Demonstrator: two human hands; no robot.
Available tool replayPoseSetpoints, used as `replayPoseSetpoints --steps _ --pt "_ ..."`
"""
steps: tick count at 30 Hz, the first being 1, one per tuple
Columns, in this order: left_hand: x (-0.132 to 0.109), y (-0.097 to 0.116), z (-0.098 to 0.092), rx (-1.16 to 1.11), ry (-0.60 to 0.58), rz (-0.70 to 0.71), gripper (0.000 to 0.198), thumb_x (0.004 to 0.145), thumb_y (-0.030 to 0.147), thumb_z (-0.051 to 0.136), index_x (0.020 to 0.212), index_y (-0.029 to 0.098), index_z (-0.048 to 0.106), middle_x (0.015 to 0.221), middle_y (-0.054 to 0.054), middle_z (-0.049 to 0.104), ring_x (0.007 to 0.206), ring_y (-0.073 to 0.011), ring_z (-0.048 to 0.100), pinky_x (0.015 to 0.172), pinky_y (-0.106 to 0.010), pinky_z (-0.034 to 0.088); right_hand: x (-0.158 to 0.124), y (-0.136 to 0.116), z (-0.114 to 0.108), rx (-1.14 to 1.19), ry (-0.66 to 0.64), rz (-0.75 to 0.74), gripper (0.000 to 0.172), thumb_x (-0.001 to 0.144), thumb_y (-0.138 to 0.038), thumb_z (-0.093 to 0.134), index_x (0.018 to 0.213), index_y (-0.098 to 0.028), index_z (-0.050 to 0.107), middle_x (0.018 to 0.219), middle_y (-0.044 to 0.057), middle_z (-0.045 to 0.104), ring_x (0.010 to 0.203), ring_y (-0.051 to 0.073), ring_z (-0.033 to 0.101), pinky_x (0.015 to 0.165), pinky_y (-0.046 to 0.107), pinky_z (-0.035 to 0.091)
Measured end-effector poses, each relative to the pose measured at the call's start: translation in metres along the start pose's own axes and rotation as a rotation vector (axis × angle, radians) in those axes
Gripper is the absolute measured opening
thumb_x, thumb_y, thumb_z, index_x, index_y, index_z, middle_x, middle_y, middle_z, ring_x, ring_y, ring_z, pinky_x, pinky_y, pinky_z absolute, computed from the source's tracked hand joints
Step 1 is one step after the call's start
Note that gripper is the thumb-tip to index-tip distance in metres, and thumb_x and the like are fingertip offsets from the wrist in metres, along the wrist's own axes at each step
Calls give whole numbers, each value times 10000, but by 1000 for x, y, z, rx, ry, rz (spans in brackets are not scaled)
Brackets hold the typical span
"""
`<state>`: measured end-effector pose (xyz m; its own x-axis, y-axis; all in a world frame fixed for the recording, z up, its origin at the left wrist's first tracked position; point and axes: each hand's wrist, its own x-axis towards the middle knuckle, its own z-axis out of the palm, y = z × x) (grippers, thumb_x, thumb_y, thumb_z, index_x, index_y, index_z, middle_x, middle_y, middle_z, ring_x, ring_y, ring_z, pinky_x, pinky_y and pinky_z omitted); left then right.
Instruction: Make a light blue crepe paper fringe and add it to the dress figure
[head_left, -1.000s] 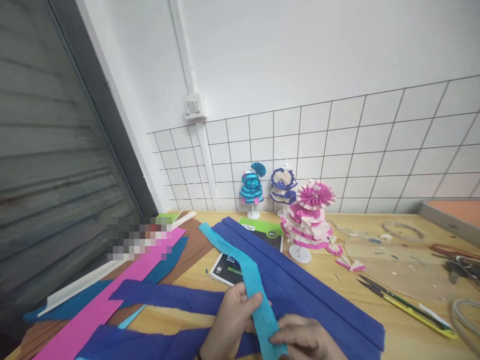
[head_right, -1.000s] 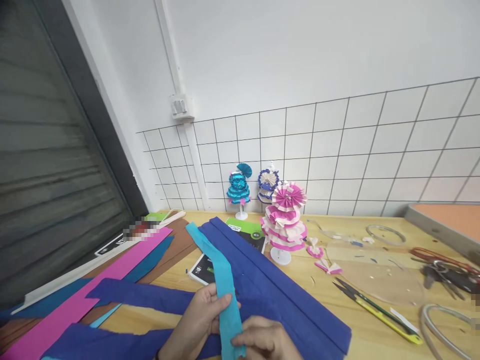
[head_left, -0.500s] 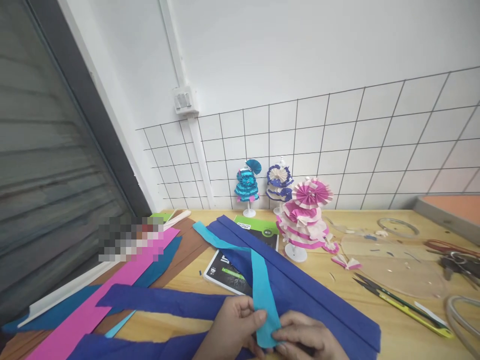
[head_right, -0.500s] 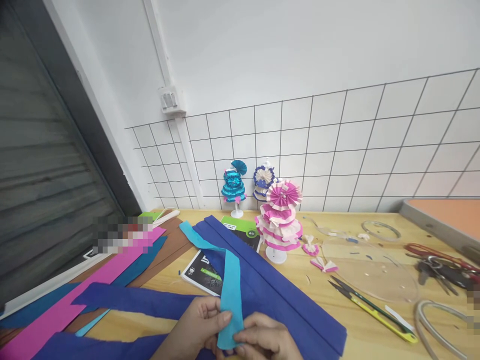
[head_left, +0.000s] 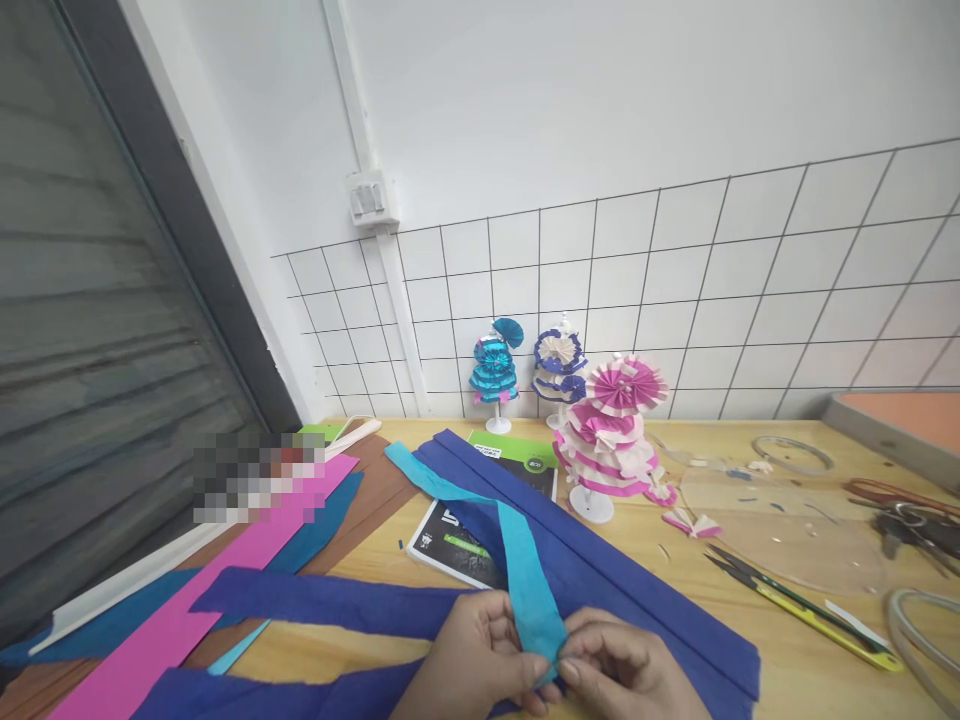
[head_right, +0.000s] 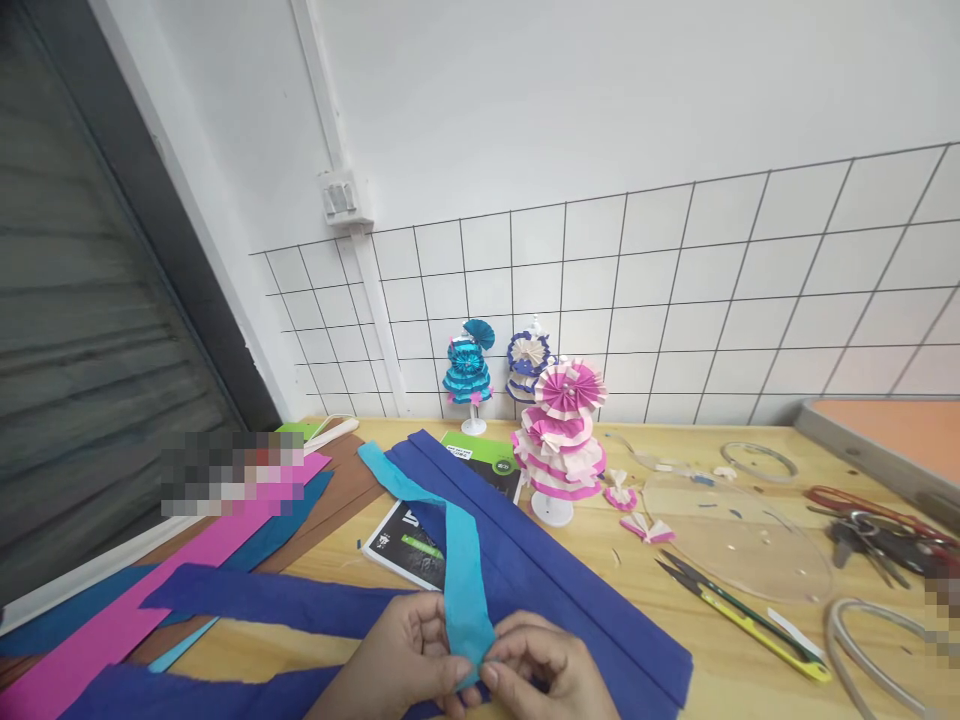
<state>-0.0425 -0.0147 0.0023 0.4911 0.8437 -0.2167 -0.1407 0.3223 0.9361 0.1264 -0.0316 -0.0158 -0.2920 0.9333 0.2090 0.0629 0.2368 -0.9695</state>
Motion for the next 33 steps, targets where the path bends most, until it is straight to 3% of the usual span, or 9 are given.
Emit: replayPoseSetpoints --steps 4,10,17,26,33 --pt "3 -3 -2 -27 -18 11 298 539 236 791 767 108 648 641 -56 678 531 -134 626 469 -194 467 0 7 1 192 30 35 204 713 -358 663 623 -175 674 686 37 606 588 172 624 566 270 500" --pt "5 -6 -5 -46 -67 54 362 506 227 810 798 95 640 682 -63 685 576 -152 637 511 -216 471 -2 14 3 306 75 70 130 687 -271 701 611 -172 666 682 19 613 582 161 623 562 255 494" --pt "5 -5 -6 5 -47 26 330 530 225 794 785 94 630 674 -56 673 556 -132 628 479 -191 460 0 11 1 203 31 113 189 720 -316 662 621 -156 657 676 44 648 612 170 609 581 260 469" --pt "3 0 -3 57 -42 -10 337 525 254 791 772 102 619 637 -47 671 538 -128 620 473 -191 454 0 27 8 177 198 161 230 631 -359 708 552 -163 618 517 13 643 466 139 585 447 215 421" --pt "1 0 -1 32 -36 -75 422 634 455 690 860 111 596 714 -62 668 522 -109 629 471 -180 454 2 26 7 229 210 154 199 646 -295 711 546 -167 595 514 -4 634 453 122 581 455 206 439"
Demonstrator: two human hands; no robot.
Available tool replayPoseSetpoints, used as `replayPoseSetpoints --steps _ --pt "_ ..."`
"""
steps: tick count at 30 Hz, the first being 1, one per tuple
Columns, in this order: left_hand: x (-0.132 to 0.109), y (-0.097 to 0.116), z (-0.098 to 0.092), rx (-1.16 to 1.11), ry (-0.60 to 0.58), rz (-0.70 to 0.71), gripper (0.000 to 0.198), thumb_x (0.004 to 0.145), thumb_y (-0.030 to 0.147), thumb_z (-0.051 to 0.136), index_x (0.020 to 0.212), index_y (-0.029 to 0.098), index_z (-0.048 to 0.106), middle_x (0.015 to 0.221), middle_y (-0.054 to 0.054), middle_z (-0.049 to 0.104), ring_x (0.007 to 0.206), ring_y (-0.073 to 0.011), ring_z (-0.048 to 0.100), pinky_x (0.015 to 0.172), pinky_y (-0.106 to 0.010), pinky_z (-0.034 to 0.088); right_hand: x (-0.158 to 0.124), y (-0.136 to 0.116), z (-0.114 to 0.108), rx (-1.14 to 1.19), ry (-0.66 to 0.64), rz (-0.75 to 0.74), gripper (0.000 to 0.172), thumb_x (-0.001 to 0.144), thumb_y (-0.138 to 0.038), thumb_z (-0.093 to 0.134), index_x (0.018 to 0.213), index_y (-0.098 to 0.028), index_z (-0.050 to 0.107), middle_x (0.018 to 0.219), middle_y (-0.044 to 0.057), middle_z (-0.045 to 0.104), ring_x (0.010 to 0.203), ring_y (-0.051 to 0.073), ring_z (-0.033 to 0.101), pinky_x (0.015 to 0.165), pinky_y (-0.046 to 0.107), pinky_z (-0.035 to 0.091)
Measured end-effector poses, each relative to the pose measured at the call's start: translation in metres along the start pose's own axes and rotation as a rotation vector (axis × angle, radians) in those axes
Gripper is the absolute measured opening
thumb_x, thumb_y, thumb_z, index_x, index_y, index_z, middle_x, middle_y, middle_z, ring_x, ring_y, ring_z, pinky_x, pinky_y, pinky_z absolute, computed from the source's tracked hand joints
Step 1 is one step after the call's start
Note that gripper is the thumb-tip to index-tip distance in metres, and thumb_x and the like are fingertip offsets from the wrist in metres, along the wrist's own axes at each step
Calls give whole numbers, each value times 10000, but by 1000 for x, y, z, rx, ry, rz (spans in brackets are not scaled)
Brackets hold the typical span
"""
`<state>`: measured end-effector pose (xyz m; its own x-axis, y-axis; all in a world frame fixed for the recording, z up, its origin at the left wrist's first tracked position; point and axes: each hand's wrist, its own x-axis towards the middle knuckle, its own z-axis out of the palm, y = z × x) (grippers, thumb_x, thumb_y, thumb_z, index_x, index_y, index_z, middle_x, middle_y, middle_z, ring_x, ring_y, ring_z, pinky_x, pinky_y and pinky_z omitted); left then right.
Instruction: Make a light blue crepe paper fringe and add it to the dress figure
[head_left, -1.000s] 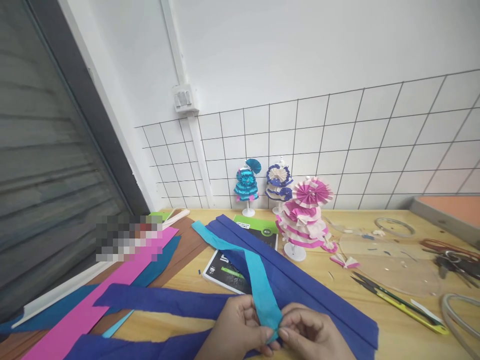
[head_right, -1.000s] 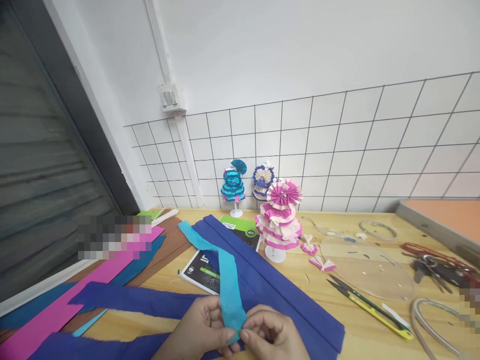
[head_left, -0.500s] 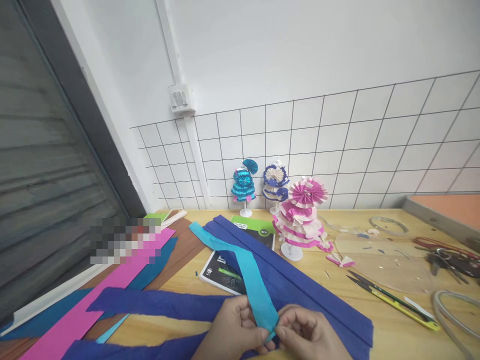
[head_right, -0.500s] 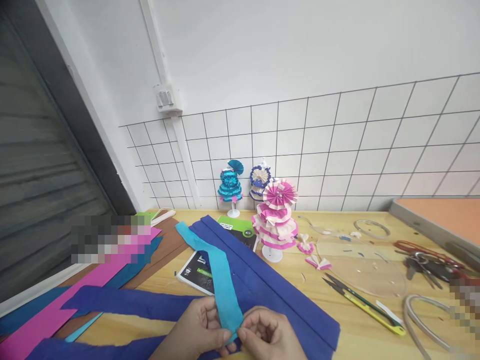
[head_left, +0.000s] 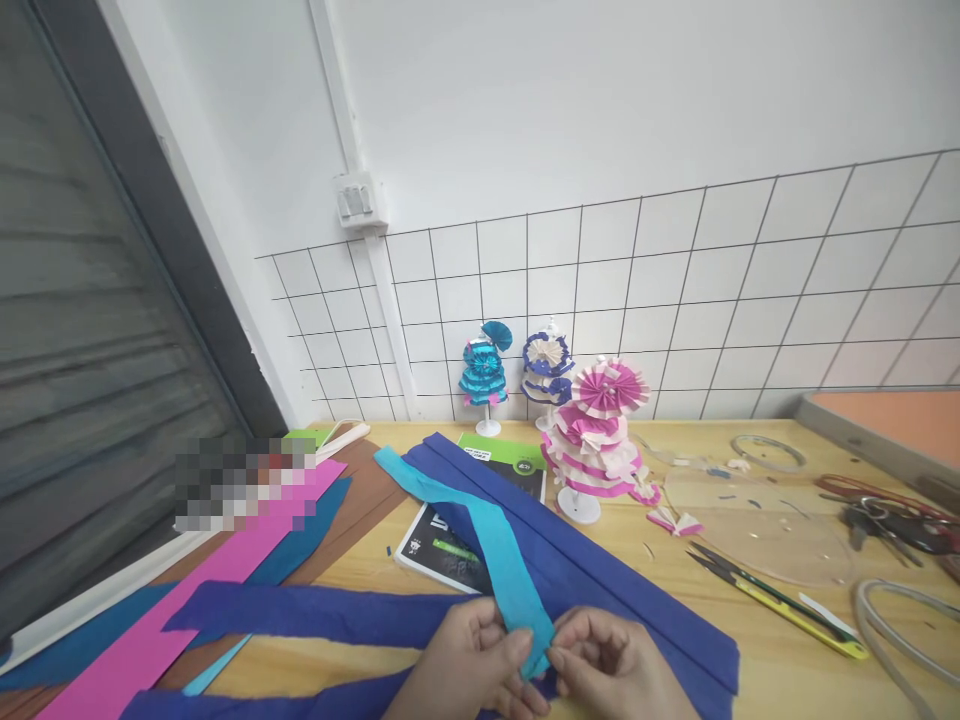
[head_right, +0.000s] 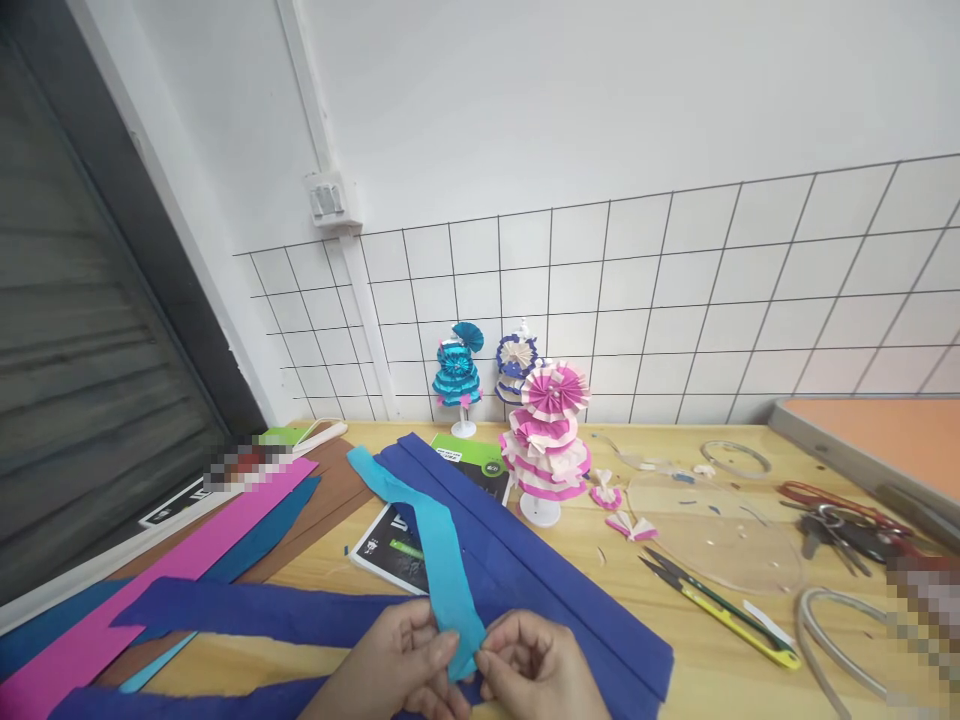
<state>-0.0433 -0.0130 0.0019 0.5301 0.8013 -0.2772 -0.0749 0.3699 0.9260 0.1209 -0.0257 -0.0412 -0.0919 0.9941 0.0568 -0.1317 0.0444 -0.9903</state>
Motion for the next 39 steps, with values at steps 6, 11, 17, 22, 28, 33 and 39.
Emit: replayPoseSetpoints --steps 6,11,17,22,28,33,39 --pt "3 -4 4 109 8 54 404 541 377 766 796 101 616 646 -42 655 512 -104 598 451 -173 442 -1 0 -1 35 -38 27 202 659 -292 708 559 -158 594 518 -13 608 474 116 564 478 210 427" --pt "4 -4 5 136 70 -5 327 549 323 748 756 99 631 649 -45 658 480 -101 592 419 -171 409 0 -3 0 52 -41 15 208 654 -292 716 555 -155 594 525 -13 602 480 114 557 486 213 429" --pt "5 -6 2 136 110 -52 405 542 426 726 760 101 621 601 -21 628 442 -103 591 404 -180 397 1 -4 1 77 -53 35 234 642 -331 722 564 -153 591 544 -4 615 492 129 592 500 226 459" --pt "5 -8 -1 114 110 -39 480 529 496 716 775 99 607 611 -30 631 452 -119 599 416 -199 407 0 -4 0 64 -49 12 216 665 -317 709 572 -156 599 554 4 631 517 142 616 501 223 462" --pt "2 -2 6 136 98 -66 425 548 445 725 775 99 628 648 -35 650 464 -96 607 406 -159 371 -1 -8 2 82 -70 26 210 664 -296 715 572 -151 593 551 -3 618 507 134 594 511 235 452" --pt "1 -2 7 111 121 -69 341 549 371 740 735 107 630 623 -24 656 466 -100 610 430 -174 400 -1 -6 1 95 -81 14 197 682 -279 704 580 -153 592 557 -6 622 518 135 598 524 236 454" --pt "5 -7 2 128 110 -75 354 538 382 745 721 107 616 614 -25 660 444 -96 605 402 -164 378 0 -1 0 78 -70 2 209 687 -306 697 591 -157 585 548 2 625 516 138 593 519 241 446"
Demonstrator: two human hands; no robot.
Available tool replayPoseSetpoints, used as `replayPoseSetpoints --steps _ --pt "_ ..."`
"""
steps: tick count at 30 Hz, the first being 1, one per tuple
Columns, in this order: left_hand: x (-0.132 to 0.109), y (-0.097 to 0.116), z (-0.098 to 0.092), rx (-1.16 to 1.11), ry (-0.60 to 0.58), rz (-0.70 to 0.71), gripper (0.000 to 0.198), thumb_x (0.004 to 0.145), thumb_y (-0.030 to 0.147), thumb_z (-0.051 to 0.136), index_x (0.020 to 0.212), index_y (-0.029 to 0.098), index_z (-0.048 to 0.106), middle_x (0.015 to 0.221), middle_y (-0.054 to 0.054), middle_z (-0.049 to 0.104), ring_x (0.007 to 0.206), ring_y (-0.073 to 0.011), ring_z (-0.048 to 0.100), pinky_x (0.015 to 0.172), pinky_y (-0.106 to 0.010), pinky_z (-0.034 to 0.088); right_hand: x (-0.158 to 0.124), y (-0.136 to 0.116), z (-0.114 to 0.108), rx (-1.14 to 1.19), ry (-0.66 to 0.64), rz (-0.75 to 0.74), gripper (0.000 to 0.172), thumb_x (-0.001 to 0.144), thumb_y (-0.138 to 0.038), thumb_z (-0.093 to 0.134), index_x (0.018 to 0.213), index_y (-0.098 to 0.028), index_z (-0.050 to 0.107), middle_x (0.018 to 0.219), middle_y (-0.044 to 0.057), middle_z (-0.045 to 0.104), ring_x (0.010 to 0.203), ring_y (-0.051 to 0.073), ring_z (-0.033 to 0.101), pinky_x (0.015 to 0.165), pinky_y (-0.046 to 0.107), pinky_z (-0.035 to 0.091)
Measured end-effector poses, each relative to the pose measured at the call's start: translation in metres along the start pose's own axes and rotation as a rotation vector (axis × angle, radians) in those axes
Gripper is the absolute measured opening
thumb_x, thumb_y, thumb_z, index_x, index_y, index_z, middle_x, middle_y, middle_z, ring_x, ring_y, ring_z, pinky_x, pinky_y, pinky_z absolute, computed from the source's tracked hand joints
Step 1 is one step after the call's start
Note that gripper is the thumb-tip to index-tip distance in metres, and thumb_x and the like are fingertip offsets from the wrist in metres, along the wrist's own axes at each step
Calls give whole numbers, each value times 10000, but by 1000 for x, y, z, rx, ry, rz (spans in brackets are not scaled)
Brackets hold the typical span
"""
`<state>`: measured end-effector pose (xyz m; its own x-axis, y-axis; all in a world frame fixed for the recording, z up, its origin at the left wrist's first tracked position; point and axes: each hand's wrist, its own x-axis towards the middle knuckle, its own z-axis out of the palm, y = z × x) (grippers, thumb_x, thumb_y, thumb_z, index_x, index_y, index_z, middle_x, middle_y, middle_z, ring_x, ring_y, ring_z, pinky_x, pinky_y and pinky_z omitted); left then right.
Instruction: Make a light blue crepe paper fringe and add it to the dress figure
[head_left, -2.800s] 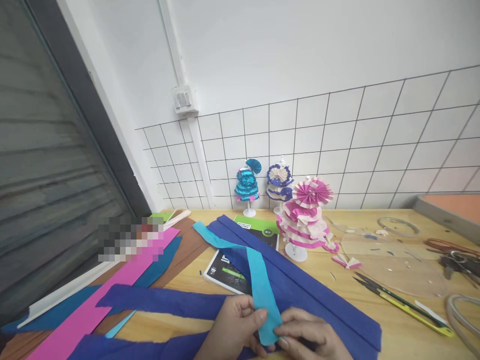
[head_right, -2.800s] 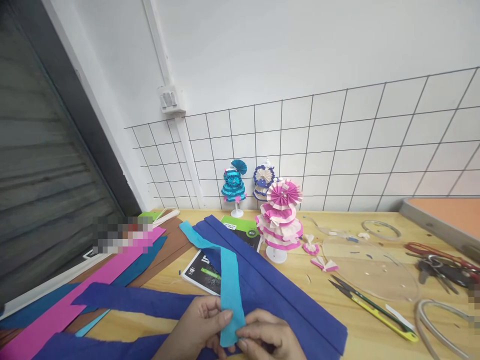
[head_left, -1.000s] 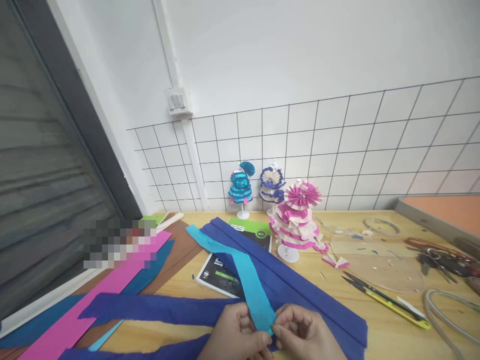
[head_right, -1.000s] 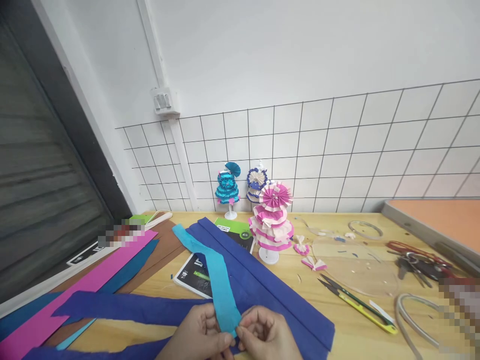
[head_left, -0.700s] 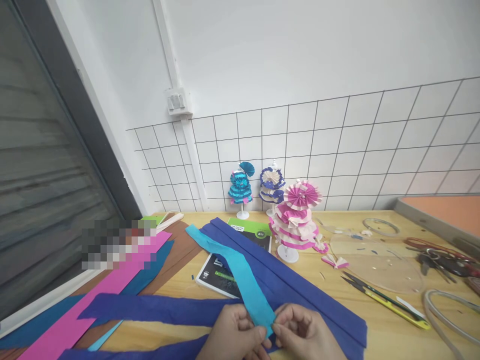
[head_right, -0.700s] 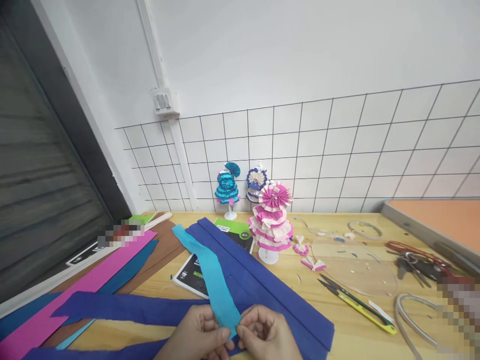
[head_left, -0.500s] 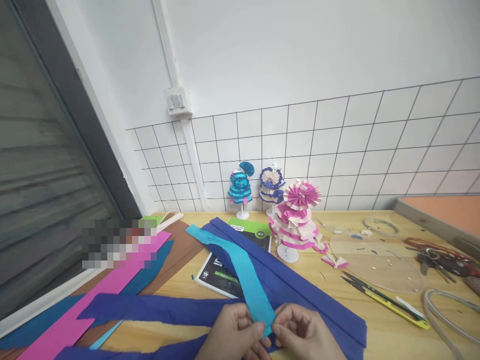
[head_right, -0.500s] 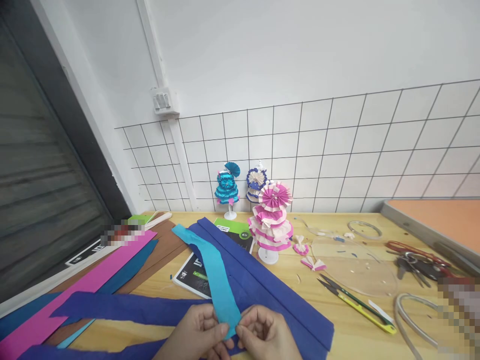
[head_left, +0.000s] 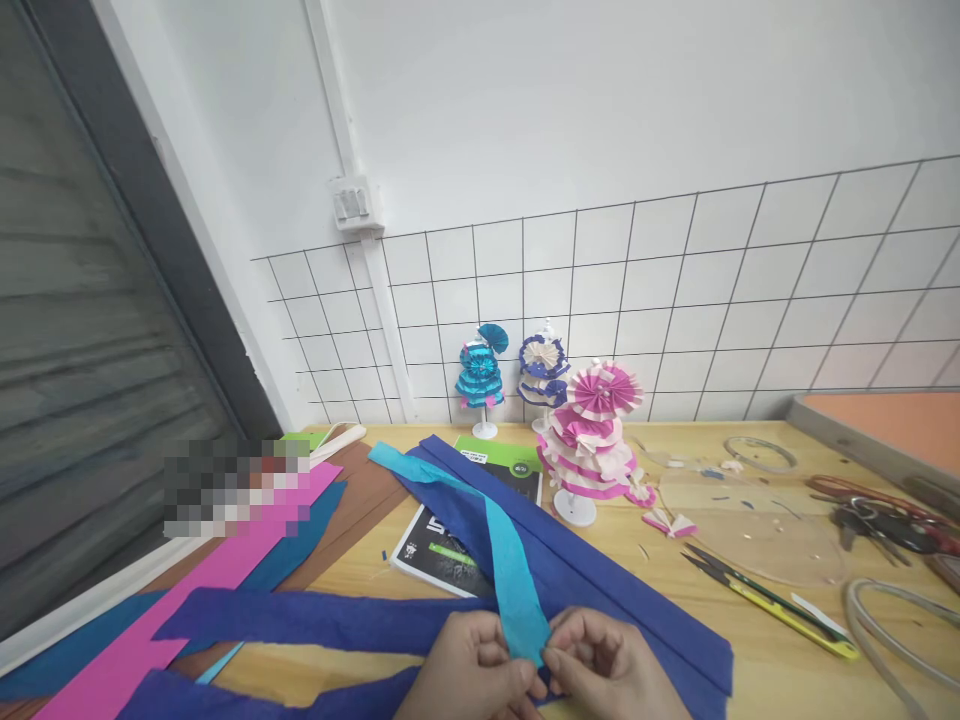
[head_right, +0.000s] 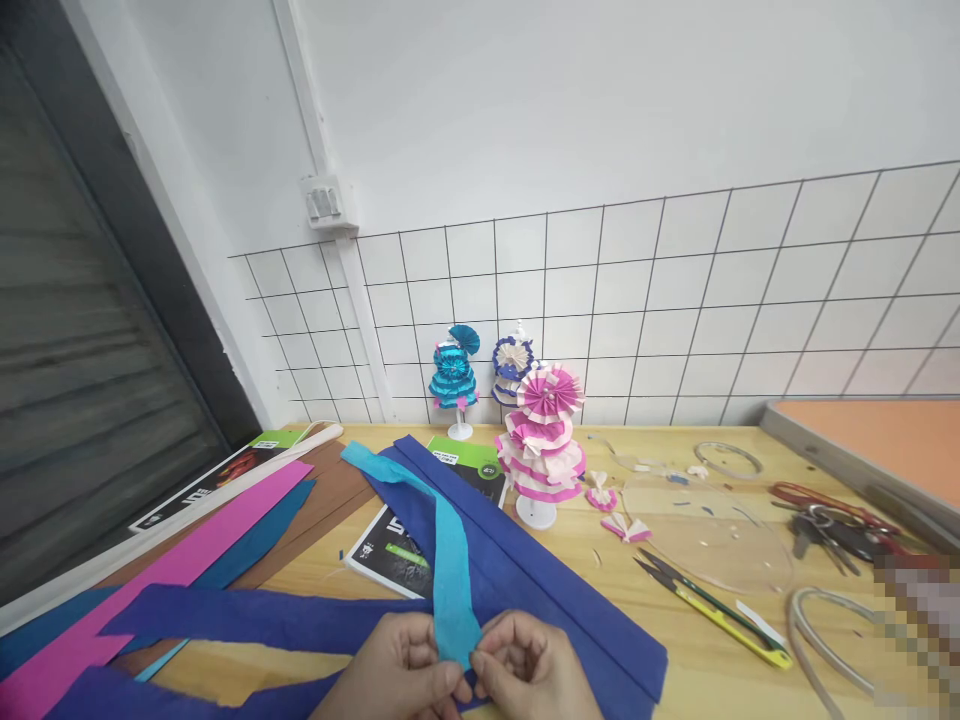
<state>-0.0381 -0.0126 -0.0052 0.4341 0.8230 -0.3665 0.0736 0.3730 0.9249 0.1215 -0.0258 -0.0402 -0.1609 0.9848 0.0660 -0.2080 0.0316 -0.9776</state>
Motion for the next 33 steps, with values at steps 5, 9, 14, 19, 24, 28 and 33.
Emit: replayPoseSetpoints --steps 5,9,14,19,24,28,33 --pt "-1 1 1 -35 3 -11 355 550 400 734 710 113 598 607 -26 667 439 -96 605 404 -165 370 1 0 0 -13 15 11 228 676 -339 702 589 -160 590 554 8 635 518 139 597 515 238 448" --pt "-3 3 2 -48 9 0 342 563 399 725 699 108 609 606 -34 671 439 -99 602 428 -180 390 1 1 1 -26 52 35 237 655 -353 715 589 -164 587 501 1 639 479 136 596 489 225 439" --pt "-3 4 1 -36 3 0 360 565 423 721 708 113 611 607 -39 675 447 -105 604 440 -186 391 1 6 0 -35 98 17 262 609 -383 735 569 -166 593 510 3 640 465 140 591 469 225 426" --pt "-4 6 2 -69 1 -16 442 506 484 734 693 103 611 590 -32 662 430 -94 593 433 -181 386 3 10 -2 -36 81 17 280 614 -401 726 578 -157 593 487 -5 618 445 121 553 455 215 390" --pt "-3 4 1 -109 -19 -26 434 519 472 738 715 102 621 606 -36 671 441 -90 599 428 -169 374 3 7 -2 -60 86 58 314 598 -439 727 596 -157 589 470 -14 605 431 116 549 453 212 386" --pt "0 2 -1 -97 -32 -37 446 504 481 742 728 109 643 600 -27 674 431 -66 572 445 -162 374 3 -6 1 -56 86 110 373 538 -492 740 601 -167 566 438 -40 570 396 109 531 435 208 365" --pt "3 2 -1 -90 -8 9 433 504 465 751 741 112 669 598 -30 683 465 -78 589 467 -168 381 2 -24 11 34 28 138 428 505 -521 747 606 -179 511 446 -56 549 419 99 531 454 205 367"
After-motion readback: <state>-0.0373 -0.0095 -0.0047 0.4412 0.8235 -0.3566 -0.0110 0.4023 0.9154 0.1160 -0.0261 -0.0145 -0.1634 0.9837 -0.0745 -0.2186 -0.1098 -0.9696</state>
